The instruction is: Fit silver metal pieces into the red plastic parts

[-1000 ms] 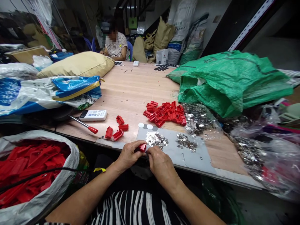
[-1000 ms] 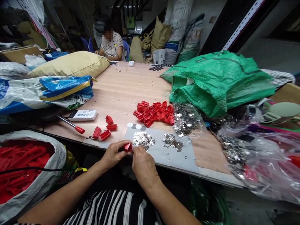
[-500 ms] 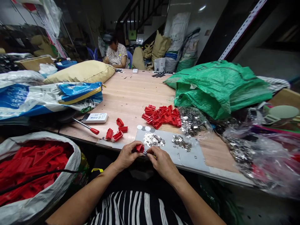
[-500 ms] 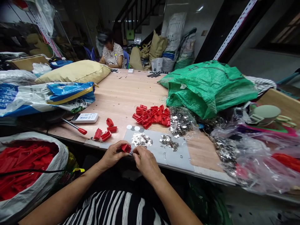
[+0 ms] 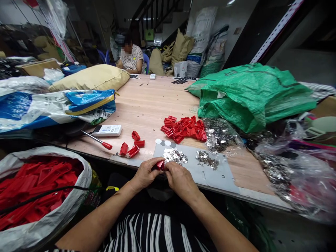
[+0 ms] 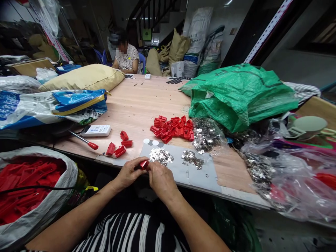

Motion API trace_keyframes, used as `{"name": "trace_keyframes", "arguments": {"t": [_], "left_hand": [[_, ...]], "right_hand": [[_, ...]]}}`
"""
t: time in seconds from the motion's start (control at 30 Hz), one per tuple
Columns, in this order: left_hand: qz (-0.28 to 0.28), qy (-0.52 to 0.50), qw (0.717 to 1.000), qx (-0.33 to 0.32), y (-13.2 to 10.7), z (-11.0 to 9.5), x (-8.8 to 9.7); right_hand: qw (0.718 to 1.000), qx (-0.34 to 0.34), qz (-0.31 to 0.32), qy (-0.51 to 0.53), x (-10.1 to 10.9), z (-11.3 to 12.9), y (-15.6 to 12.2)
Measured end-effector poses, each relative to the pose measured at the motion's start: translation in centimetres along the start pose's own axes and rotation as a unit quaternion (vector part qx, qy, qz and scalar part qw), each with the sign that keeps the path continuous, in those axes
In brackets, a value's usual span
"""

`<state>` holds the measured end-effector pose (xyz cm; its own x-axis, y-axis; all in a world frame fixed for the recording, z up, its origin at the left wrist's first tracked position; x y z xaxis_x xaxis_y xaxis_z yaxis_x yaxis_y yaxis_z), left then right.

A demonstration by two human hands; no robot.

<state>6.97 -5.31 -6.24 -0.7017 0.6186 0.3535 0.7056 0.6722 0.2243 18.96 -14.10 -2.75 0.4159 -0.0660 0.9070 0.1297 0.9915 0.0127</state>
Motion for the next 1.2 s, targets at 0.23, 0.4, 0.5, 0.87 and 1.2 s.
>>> {"name": "trace_keyframes", "arguments": {"t": [0.23, 0.4, 0.5, 0.87, 1.2], "left_hand": [[-0.001, -0.018, 1.000, -0.013, 0.0, -0.6, -0.2], [-0.106, -0.166, 0.977, 0.084, -0.5, -1.5, 0.8], [-0.123, -0.390, 0.898, 0.163, -0.8, -2.0, 1.0], [-0.072, -0.648, 0.689, 0.316, -1.7, -3.1, -0.9], [-0.035, -0.670, 0.681, 0.294, -2.0, -3.7, -1.5]], "right_hand": [[0.999, 0.016, 0.003, 0.038, 0.0, -0.3, -0.1], [0.981, 0.040, -0.051, 0.182, 1.5, -0.6, -0.5], [0.964, 0.027, -0.037, 0.261, 1.9, -0.7, -0.6], [0.971, 0.076, -0.003, 0.225, 2.1, 0.6, -1.1], [0.964, 0.079, -0.063, 0.247, 2.6, 0.0, -1.0]]}}
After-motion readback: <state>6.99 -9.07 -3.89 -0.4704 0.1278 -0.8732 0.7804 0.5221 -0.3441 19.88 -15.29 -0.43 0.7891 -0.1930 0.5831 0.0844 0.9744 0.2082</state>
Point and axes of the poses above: each hand's wrist, its own y-axis towards the middle knuckle, its own x-axis out of the back of the hand, z = x × y, the point moved 3 cm from there along y, towards the middle knuckle, and after that the axes turned 1 degree about x, right-handed, at the moved point
